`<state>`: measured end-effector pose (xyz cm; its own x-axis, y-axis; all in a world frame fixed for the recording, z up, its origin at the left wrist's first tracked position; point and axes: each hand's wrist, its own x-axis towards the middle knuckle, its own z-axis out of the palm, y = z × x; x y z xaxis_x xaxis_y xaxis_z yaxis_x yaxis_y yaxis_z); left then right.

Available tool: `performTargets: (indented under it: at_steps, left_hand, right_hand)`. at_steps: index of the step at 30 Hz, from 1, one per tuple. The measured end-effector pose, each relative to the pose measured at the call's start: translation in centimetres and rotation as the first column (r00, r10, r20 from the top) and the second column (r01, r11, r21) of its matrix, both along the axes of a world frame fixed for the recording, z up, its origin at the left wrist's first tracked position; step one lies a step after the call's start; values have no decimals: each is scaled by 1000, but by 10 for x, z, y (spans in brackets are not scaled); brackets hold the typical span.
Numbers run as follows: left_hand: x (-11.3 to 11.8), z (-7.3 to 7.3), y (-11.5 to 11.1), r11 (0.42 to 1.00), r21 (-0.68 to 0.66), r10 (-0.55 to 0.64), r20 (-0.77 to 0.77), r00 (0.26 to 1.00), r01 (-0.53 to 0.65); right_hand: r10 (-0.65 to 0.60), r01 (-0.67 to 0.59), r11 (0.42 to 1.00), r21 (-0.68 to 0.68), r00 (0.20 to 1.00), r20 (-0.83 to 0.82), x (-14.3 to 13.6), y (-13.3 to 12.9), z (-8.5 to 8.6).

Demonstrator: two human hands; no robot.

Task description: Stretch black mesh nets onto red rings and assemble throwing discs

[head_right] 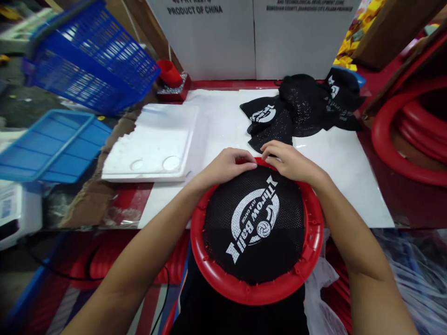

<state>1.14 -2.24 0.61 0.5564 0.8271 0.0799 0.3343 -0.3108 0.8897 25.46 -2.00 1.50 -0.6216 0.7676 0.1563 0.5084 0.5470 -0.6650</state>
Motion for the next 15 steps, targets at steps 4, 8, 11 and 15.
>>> performTargets:
  at_steps: [4,8,11,15]
  left_hand:
    - [2,-4,-2,996,-70,62,16,998,-60]
    - [6,-5,-7,986,13,166,-31,986,-166]
    - [7,-8,-7,984,28,174,25,984,-175]
    - [0,-9,0,991,131,11,-8,1000,-10]
  right_hand:
    - [44,-49,991,-122,998,-46,-9,2,3]
    - [-20,-11,963,-270,993,-113,-14,1,5]
    - [-54,44,981,-187,997,-49,-19,1,4]
    - [-63,63,998,-1,998,28,-28,2,1]
